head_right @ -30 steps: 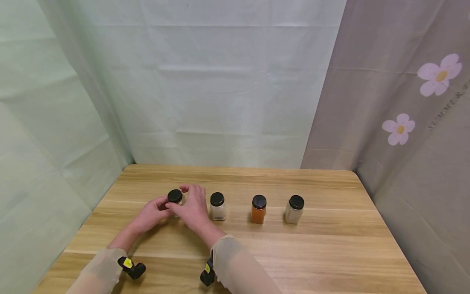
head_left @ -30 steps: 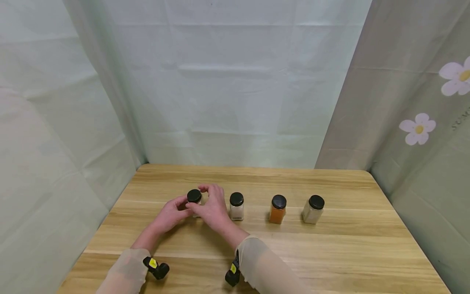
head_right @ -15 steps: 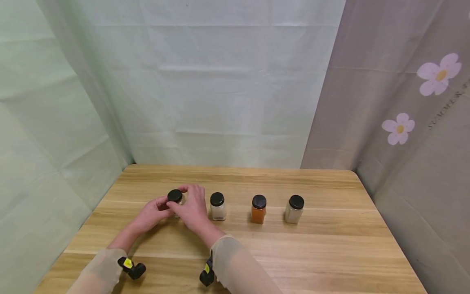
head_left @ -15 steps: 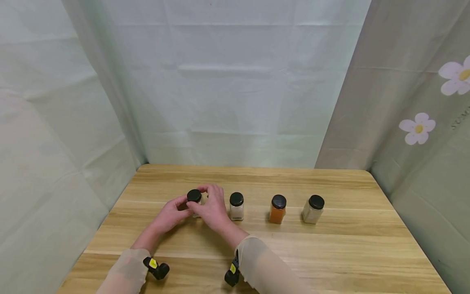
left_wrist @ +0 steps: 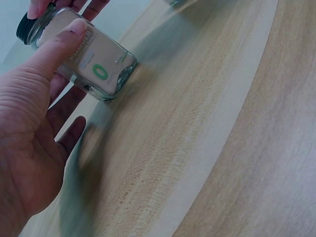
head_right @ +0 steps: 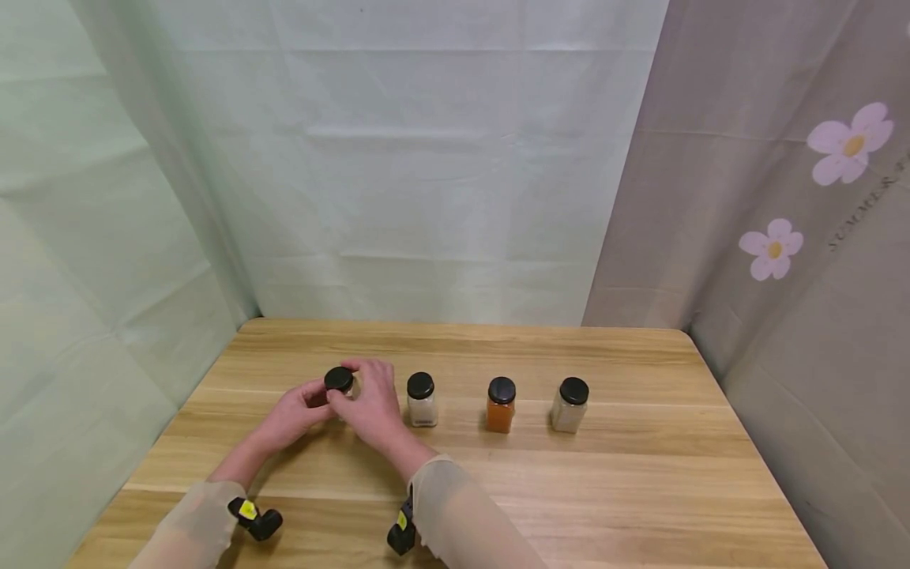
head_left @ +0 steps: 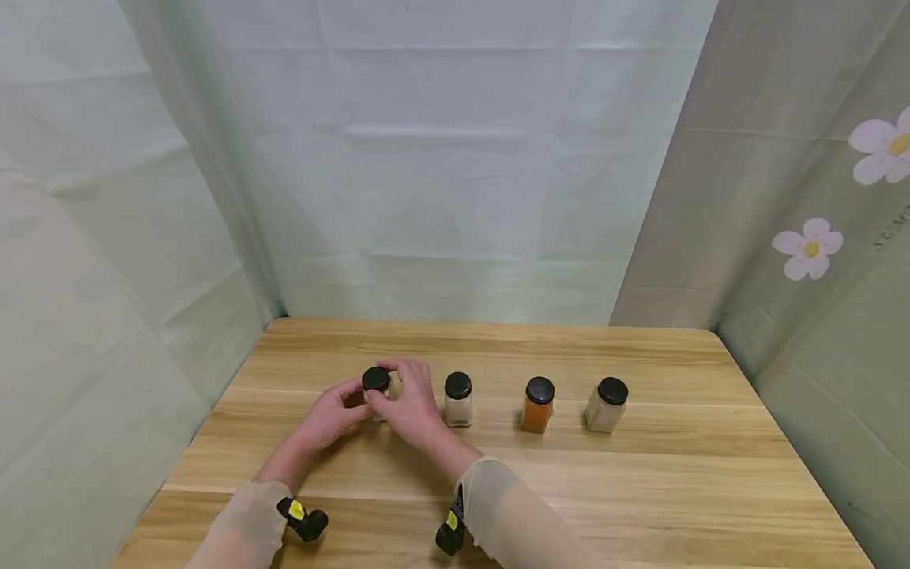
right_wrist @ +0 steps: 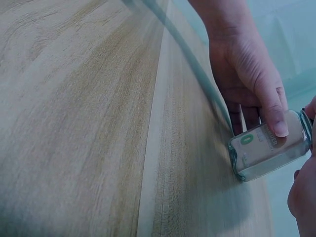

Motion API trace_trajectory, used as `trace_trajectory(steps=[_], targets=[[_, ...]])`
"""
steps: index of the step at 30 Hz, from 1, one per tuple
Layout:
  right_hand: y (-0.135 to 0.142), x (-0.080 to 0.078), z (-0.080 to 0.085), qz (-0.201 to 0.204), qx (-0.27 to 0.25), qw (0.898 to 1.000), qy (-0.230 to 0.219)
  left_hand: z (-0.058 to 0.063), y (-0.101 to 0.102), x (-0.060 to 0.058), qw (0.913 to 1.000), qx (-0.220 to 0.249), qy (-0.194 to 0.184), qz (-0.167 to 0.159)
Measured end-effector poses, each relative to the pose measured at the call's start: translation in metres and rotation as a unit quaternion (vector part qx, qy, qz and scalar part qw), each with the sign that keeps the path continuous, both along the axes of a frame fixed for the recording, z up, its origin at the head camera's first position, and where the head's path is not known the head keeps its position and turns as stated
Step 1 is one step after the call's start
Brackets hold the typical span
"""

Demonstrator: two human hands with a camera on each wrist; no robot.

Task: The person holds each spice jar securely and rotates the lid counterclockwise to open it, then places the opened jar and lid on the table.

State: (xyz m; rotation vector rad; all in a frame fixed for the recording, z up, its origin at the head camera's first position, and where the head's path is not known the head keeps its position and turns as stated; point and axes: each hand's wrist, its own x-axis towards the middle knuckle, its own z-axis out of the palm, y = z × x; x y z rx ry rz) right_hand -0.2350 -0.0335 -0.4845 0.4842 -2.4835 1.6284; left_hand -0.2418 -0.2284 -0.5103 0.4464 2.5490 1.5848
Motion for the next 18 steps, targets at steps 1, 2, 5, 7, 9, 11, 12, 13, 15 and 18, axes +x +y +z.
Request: trace_trajectory(steps=[1, 2, 5, 7, 9, 11, 12, 13, 15, 18], targets=[[0.0001, -0.0001, -0.0001, 0.002, 0.002, 1.000, 0.001, 0.0001, 0.0000, -0.0001, 1.0000, -0.001, 0.000, 0.000], [0.0001, -0.0002, -0.0002, 0.004, 0.003, 1.000, 0.004, 0.0002, -0.0002, -0.0002, 1.0000, -0.002, 0.002, 0.000], [0.0007, -0.0003, -0.0004, 0.011, 0.008, 1.000, 0.008, 0.0004, 0.0001, -0.0001, 1.0000, -0.001, 0.003, 0.004], [0.0014, 0.0000, -0.0003, 0.015, 0.010, 1.000, 0.007, 0.0005, 0.0001, -0.0003, 1.0000, 0.002, 0.003, 0.002], [0.0019, 0.0002, -0.0003, 0.019, 0.012, 1.000, 0.007, 0.0001, 0.0002, -0.0008, 1.0000, 0.006, 0.004, 0.003], [0.0022, 0.0005, -0.0004, 0.020, 0.012, 1.000, 0.008, -0.0004, 0.0001, -0.0017, 1.0000, 0.008, 0.004, 0.003], [0.0022, 0.0007, -0.0003, 0.021, 0.013, 1.000, 0.009, -0.0006, 0.0000, -0.0018, 1.0000, 0.008, 0.004, 0.002], [0.0021, 0.0007, -0.0004, 0.021, 0.012, 1.000, 0.008, -0.0008, 0.0002, -0.0019, 1.0000, 0.008, 0.004, 0.002], [0.0018, 0.0007, -0.0007, 0.022, 0.013, 1.000, 0.008, -0.0011, 0.0003, -0.0021, 0.9999, 0.011, 0.003, 0.002], [0.0014, 0.0011, -0.0008, 0.022, 0.010, 1.000, 0.002, -0.0006, 0.0004, -0.0015, 0.9999, 0.014, 0.002, 0.001]])
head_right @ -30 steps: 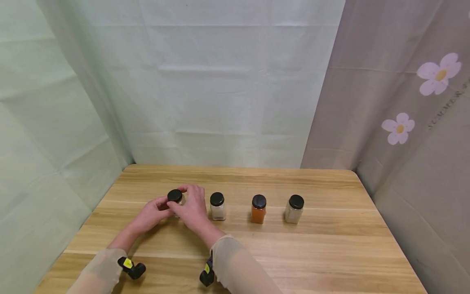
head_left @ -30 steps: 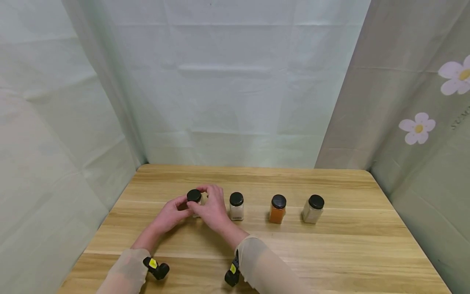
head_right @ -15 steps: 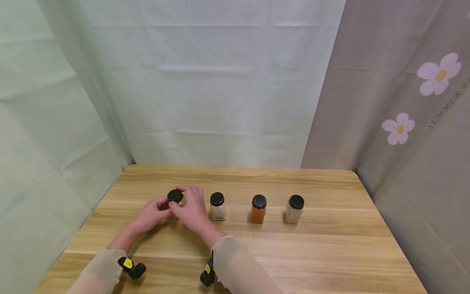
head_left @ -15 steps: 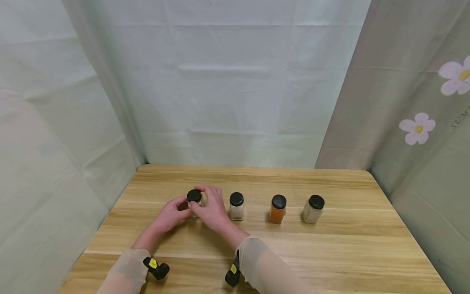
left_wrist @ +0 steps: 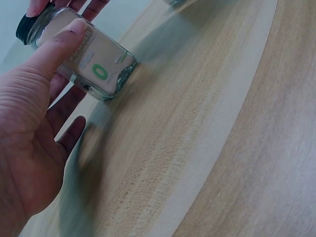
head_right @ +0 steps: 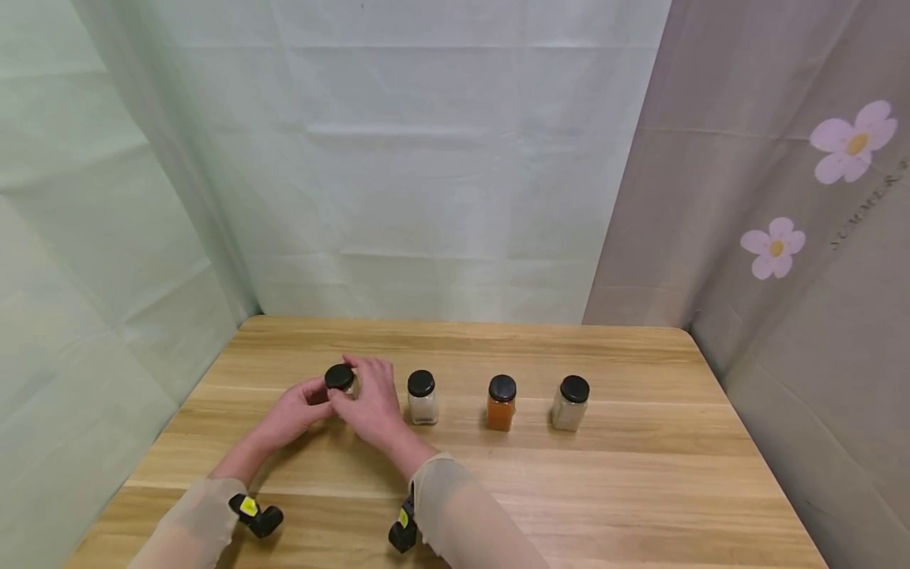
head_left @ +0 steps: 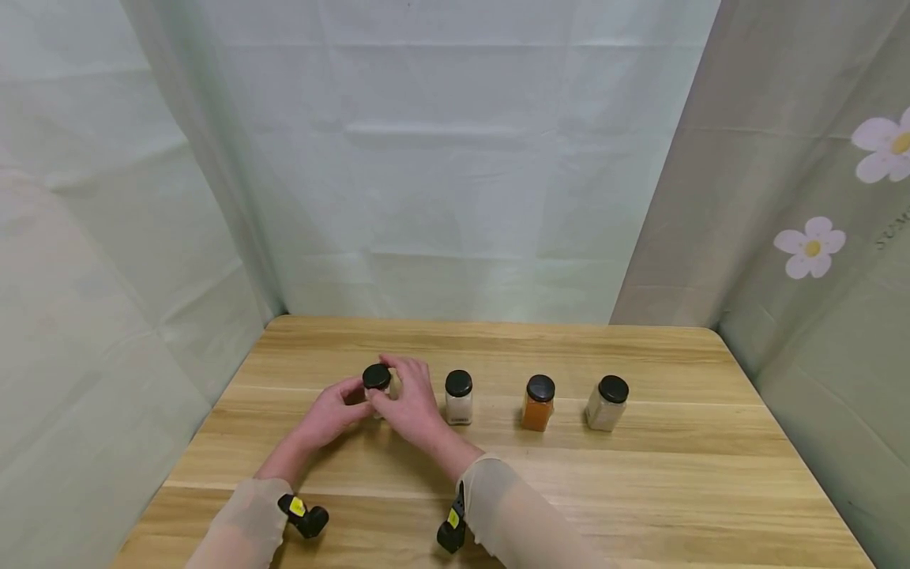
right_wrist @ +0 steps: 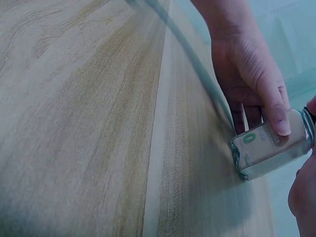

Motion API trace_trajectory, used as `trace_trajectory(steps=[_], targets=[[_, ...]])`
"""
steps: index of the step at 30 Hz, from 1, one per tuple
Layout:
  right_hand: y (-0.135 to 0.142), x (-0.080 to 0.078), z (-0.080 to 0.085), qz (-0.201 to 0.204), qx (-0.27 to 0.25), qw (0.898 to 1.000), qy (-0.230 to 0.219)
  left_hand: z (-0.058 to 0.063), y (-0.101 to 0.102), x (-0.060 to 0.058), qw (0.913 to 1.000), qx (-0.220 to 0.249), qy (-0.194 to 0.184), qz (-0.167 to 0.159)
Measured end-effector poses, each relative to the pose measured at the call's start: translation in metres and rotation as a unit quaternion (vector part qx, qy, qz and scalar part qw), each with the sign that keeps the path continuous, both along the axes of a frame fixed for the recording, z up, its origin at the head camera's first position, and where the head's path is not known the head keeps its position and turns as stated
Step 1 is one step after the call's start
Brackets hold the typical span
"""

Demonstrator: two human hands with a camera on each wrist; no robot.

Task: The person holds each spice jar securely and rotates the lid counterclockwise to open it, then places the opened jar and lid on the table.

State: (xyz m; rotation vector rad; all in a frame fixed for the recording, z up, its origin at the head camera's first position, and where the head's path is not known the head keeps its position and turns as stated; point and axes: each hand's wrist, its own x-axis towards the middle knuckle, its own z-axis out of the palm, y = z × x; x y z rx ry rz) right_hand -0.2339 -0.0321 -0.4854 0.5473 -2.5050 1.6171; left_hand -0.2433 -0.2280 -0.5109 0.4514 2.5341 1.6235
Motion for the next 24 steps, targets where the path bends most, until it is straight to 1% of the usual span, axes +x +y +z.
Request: trace_trajectory(steps=[5, 11, 19, 24], targets=[[0.0001, 0.0002, -0.0001, -0.006, -0.010, 1.000, -0.001, 0.0002, -0.0009, 0.0002, 0.9999, -0.008, 0.007, 0.001], [-0.0005, -0.0002, -0.0001, -0.010, -0.009, 1.000, 0.002, 0.0004, -0.0012, 0.0011, 0.9998, -0.013, 0.016, -0.002], [-0.0015, 0.0010, 0.0014, -0.030, -0.013, 0.999, -0.010, 0.0008, -0.0007, 0.0010, 1.0000, 0.005, 0.007, -0.005], [-0.0026, 0.0003, 0.0025, -0.041, -0.017, 0.999, -0.018, 0.0010, 0.0000, 0.0002, 0.9999, 0.012, -0.008, -0.004]])
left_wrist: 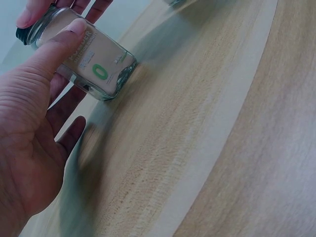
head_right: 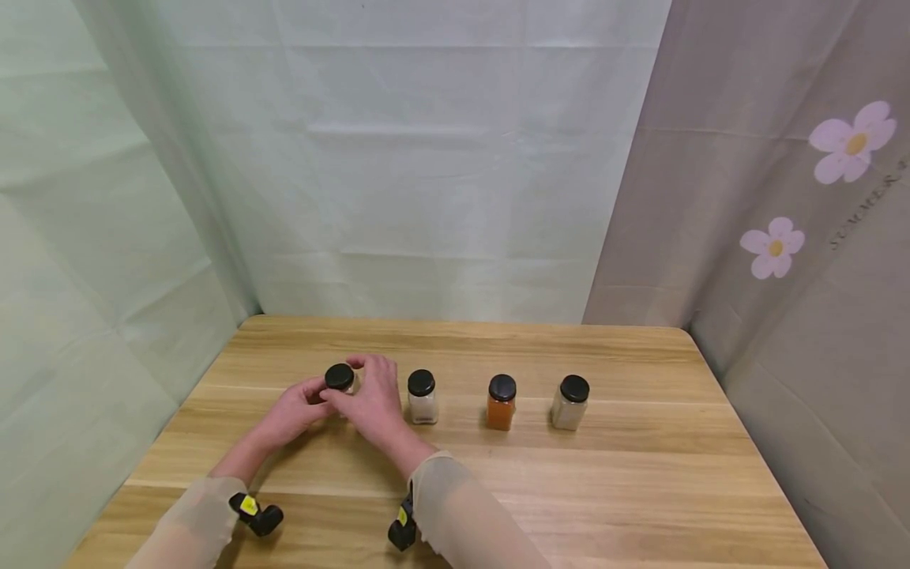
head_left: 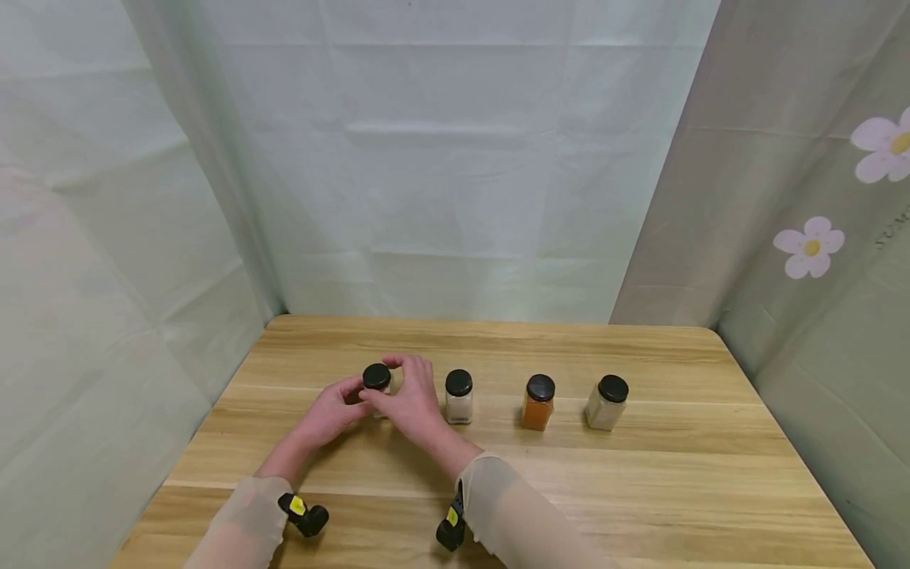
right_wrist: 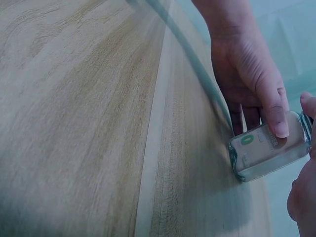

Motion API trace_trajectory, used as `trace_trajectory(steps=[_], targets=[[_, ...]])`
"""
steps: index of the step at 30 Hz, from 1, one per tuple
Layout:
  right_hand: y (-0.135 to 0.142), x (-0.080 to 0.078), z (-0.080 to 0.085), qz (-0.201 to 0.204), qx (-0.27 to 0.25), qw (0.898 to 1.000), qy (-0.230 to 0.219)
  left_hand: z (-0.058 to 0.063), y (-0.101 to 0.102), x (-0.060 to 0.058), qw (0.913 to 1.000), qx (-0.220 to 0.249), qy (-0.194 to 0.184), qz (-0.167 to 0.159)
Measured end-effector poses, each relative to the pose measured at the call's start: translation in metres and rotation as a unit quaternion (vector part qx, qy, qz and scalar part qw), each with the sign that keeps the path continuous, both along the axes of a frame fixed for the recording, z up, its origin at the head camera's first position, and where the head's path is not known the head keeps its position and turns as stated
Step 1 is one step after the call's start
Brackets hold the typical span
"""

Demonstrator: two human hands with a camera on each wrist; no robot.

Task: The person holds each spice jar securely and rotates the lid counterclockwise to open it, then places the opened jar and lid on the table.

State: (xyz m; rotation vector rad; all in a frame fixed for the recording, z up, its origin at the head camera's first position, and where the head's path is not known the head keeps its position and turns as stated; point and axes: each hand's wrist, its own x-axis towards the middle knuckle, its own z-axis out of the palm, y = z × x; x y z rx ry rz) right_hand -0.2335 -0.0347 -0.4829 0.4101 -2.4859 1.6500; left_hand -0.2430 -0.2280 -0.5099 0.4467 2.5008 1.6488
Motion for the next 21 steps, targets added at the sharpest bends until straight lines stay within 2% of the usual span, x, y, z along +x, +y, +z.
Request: trace_trajectory(steps=[8, 21], targets=[[-0.0006, -0.0011, -0.0003, -0.001, -0.009, 1.000, 0.000, 0.0010, 0.0000, 0.0009, 0.9999, -0.007, -0.015, 0.003], [0.0008, 0.0012, -0.0001, 0.010, -0.011, 1.000, 0.001, -0.0005, -0.0007, 0.0001, 0.9999, -0.016, -0.001, 0.004]])
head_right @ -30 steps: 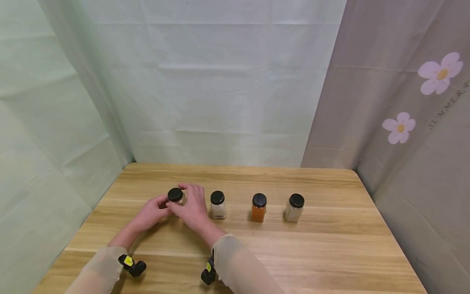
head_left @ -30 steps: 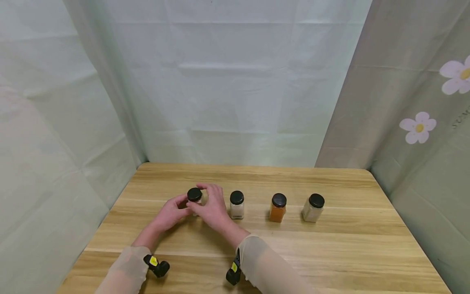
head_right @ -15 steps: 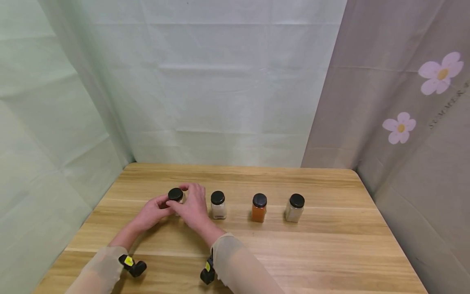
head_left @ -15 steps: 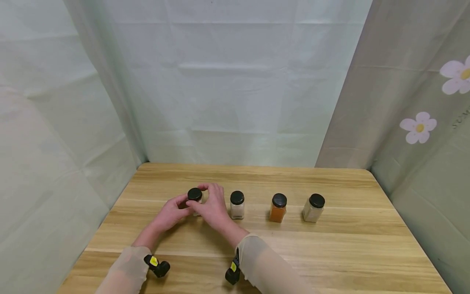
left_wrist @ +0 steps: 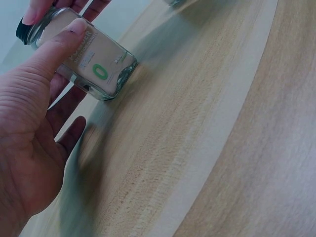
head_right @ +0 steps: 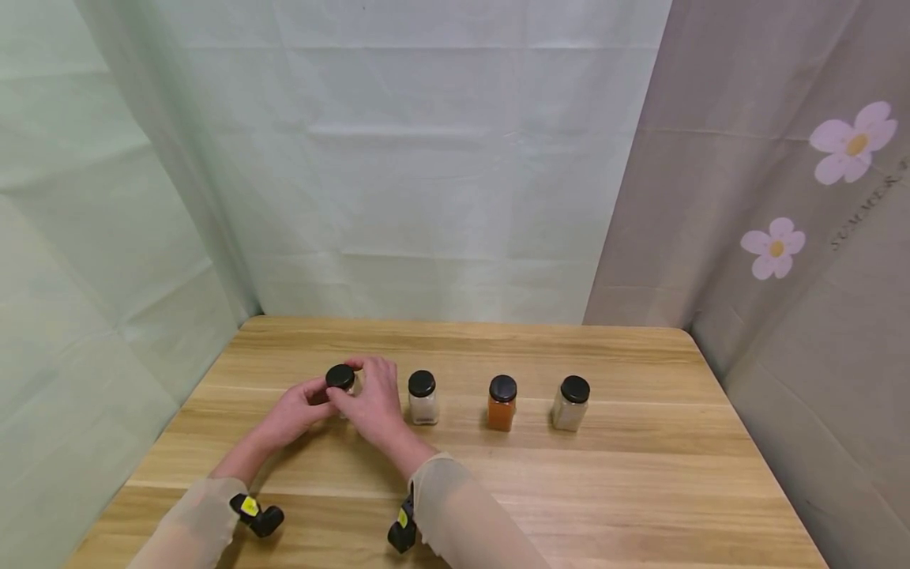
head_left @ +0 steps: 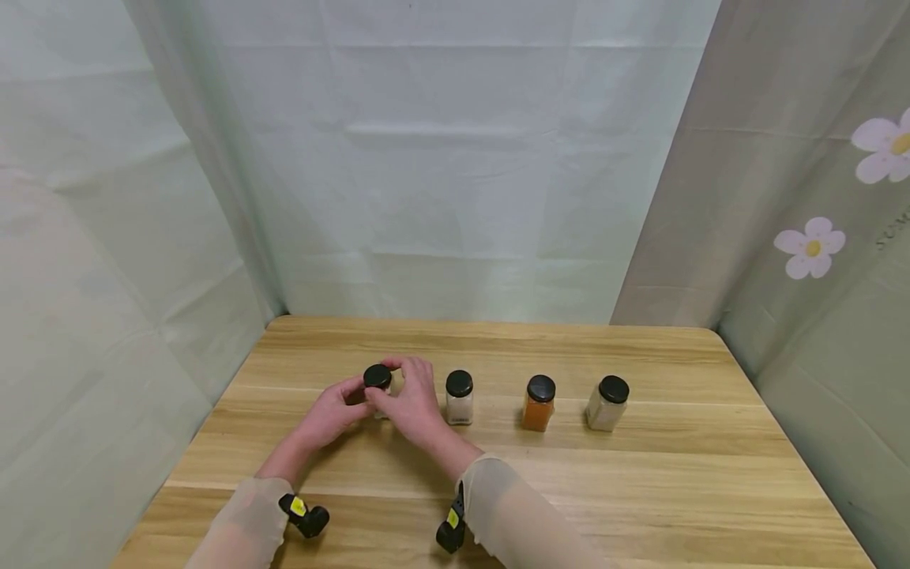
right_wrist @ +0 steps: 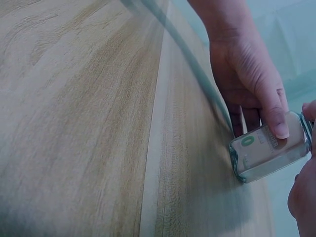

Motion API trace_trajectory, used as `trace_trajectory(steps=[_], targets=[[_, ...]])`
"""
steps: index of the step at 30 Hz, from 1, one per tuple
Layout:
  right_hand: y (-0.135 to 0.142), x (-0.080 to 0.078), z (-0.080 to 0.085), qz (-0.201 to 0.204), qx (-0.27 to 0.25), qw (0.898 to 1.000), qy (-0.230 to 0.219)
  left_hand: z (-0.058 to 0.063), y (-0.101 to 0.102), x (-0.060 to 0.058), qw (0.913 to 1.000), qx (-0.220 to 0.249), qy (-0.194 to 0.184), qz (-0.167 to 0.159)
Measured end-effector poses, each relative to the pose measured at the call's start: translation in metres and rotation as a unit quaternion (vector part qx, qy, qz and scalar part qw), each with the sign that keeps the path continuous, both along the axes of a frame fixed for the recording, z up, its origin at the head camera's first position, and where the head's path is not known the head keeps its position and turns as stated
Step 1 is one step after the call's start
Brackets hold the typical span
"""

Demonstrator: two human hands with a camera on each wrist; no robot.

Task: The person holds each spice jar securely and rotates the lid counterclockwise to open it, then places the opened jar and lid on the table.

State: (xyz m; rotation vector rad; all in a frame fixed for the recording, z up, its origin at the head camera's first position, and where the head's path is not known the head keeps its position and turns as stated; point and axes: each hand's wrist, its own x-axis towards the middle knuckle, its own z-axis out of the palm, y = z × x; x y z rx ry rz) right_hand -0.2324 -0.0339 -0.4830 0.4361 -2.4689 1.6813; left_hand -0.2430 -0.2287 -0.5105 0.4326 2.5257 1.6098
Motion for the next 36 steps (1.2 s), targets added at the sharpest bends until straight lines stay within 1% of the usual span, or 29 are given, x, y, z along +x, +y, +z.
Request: trace_trajectory(steps=[8, 14, 20, 26, 31, 36], targets=[[0.0011, -0.0002, -0.0013, 0.018, 0.008, 1.000, 0.012, 0.0012, 0.0004, 0.0014, 1.0000, -0.001, 0.003, -0.004], [0.0024, 0.0006, -0.0006, 0.029, 0.018, 0.999, 0.011, 0.0027, 0.0008, 0.0018, 1.0000, 0.000, 0.005, -0.004], [0.0029, 0.0001, -0.0008, 0.037, 0.023, 0.999, 0.010, 0.0012, 0.0006, -0.0001, 1.0000, 0.000, 0.001, -0.001], [0.0015, -0.0007, -0.0021, 0.028, 0.009, 1.000, 0.007, -0.0003, 0.0001, -0.0017, 1.0000, 0.008, -0.003, -0.004], [0.0002, -0.0010, -0.0049, 0.013, -0.014, 1.000, 0.001, -0.0003, -0.0004, -0.0008, 0.9999, 0.008, -0.004, -0.007], [-0.0008, -0.0019, -0.0063, 0.001, -0.021, 1.000, 0.001, 0.0004, -0.0004, 0.0008, 0.9999, 0.007, -0.006, -0.007]])
